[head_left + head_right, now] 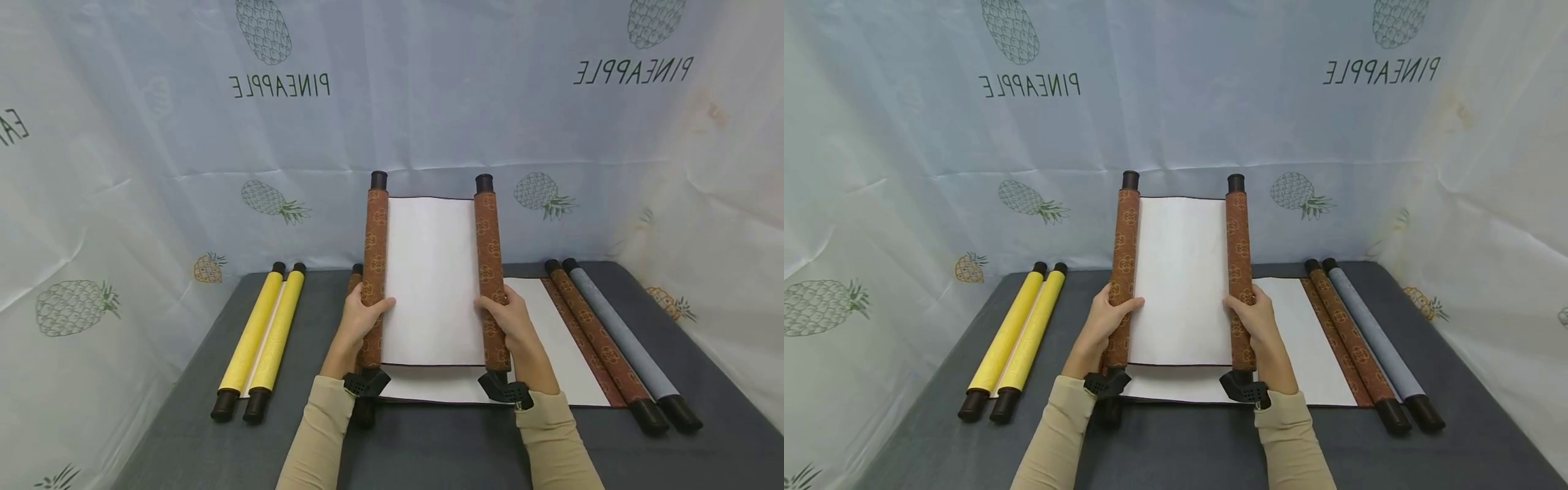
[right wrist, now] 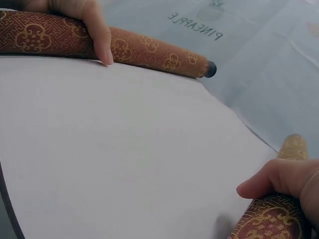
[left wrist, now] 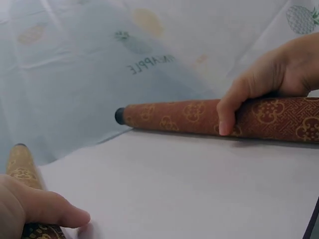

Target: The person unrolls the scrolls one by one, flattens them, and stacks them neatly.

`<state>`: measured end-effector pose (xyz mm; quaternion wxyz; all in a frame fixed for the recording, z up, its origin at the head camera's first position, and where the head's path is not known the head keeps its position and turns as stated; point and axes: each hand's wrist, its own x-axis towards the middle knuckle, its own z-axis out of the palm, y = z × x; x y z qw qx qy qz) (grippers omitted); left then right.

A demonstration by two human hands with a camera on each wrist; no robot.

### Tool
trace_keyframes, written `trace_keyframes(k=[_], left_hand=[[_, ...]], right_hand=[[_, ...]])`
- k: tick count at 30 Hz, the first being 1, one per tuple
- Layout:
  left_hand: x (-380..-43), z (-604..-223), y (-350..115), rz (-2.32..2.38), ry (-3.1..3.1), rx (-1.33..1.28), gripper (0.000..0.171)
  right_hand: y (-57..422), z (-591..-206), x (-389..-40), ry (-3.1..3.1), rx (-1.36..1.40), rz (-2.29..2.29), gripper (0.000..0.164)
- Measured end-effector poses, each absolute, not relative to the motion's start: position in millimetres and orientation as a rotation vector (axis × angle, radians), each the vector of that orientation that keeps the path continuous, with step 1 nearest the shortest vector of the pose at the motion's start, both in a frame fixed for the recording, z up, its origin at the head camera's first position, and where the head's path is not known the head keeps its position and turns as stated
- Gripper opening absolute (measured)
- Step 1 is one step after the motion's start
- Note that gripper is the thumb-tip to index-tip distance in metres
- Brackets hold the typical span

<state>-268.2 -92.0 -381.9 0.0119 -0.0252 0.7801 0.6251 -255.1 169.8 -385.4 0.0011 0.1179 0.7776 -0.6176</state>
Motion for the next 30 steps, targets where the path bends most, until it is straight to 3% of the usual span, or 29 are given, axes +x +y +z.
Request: trace_keyframes(k=[3,10,13,22,30], left_hand=[[-268,-382,-95,1.978,2.409,-0.036,0.083],[-269,-383,-101,2.021,2.460,0.072,0.045],[-269,-383,-106,2.007,2.489,0.089,0.039],[-269,-379,-115,1.939,2.462,0.156,0.076],[-268,-380,-106,1.985,2.414,0.092,0.078]], right_hand=[[173,-385,-255,2.463,0.359,-1.920,0.065],[181,-382,-252,2.523,0.273,-1.892,0.065],[186,-380,-250,2.534,0.197,-1.856,0.070],[189,-378,-249,2.464,0.123,-1.880,0.076],[180,-378,-252,2.381,0.289,-1.955,0.068]])
